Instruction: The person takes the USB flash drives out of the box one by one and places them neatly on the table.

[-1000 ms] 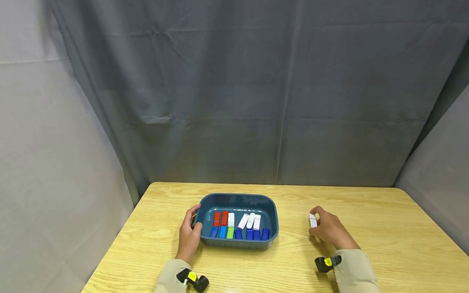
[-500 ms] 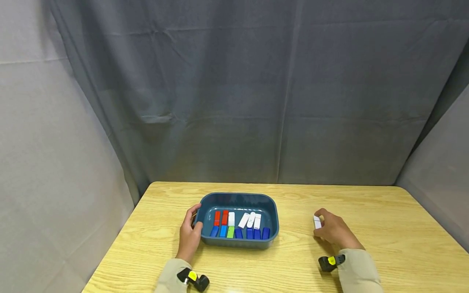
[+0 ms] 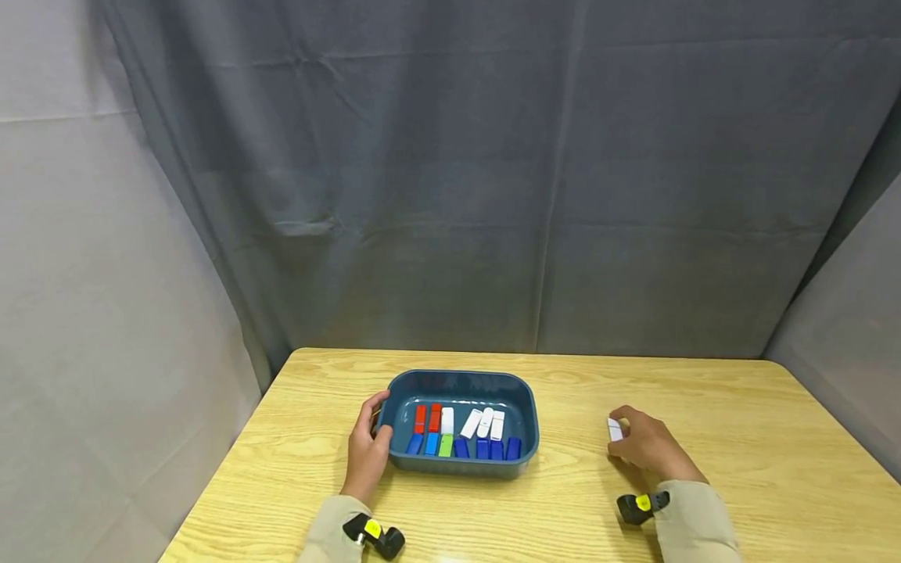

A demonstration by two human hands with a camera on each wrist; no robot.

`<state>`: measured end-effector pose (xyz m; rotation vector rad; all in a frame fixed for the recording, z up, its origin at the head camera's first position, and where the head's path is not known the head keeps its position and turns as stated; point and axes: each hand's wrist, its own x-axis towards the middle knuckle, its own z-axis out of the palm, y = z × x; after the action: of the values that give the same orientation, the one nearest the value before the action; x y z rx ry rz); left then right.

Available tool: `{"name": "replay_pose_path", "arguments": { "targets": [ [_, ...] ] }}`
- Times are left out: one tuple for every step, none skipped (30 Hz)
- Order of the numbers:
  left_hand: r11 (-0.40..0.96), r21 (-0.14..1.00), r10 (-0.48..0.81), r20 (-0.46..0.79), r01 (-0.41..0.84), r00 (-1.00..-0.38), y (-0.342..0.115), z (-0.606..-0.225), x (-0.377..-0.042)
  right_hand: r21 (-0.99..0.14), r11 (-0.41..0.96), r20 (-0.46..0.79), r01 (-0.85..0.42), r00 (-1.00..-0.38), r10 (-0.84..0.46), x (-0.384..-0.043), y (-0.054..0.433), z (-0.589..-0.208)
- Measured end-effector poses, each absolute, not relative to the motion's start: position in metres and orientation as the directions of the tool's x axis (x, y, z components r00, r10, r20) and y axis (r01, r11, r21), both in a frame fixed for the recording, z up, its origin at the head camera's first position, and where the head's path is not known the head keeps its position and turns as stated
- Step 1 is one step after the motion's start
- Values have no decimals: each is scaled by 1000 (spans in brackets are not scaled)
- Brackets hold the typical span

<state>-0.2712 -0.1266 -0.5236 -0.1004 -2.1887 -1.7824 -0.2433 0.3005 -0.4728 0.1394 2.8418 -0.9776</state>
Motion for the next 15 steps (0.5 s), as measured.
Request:
{"name": "replay_pose_path", "arguments": {
  "targets": [
    [222,943,-144,284,249,-948,-126,-523,-271,-606,785,-157,133,-987,46,-243,300,-473],
    [221,944,-143,281,246,-949,-126,-524,-271,-606,784,-157,134,-987,48,-243,300,-473],
    [221,945,-142,277,243,-950,-126,-524,-271,-604,786,-155,134,-987,49,-242,300,-472],
    [220,946,-142,274,240,-951,-126,-524,-271,-602,787,-155,134,-987,50,-242,300,-472],
    [217,947,-141,272,239,-952,-126,-524,-271,-601,788,-155,135,-987,51,-242,300,-472],
    [212,948,-138,269,237,-953,-126,-523,-271,-598,790,-155,135,-987,51,-242,301,-472],
    [209,949,-135,266,235,-955,-126,-523,-271,-596,791,-158,138,-986,53,-242,301,-472],
    [211,949,-130,264,233,-956,-125,-518,-268,-595,792,-159,138,-986,52,-242,301,-471],
    [212,950,-127,261,231,-957,-124,-513,-265,-595,792,-161,138,-986,51,-242,301,-471],
    [213,950,-123,257,228,-958,-123,-508,-262,-597,790,-164,139,-985,49,-242,301,-471],
    [213,950,-118,257,229,-959,-122,-503,-259,-600,788,-164,137,-985,46,-242,301,-471],
    [216,949,-114,258,230,-959,-122,-499,-257,-601,788,-164,134,-985,42,-242,301,-470],
    [217,948,-115,261,232,-959,-122,-499,-257,-604,787,-162,128,-986,36,-242,301,-470],
    [223,946,-119,265,235,-957,-123,-500,-256,-609,784,-160,121,-987,28,-242,300,-470],
    [222,946,-126,267,235,-955,-124,-504,-259,-613,782,-158,112,-987,18,-242,300,-470]
  ]
}}
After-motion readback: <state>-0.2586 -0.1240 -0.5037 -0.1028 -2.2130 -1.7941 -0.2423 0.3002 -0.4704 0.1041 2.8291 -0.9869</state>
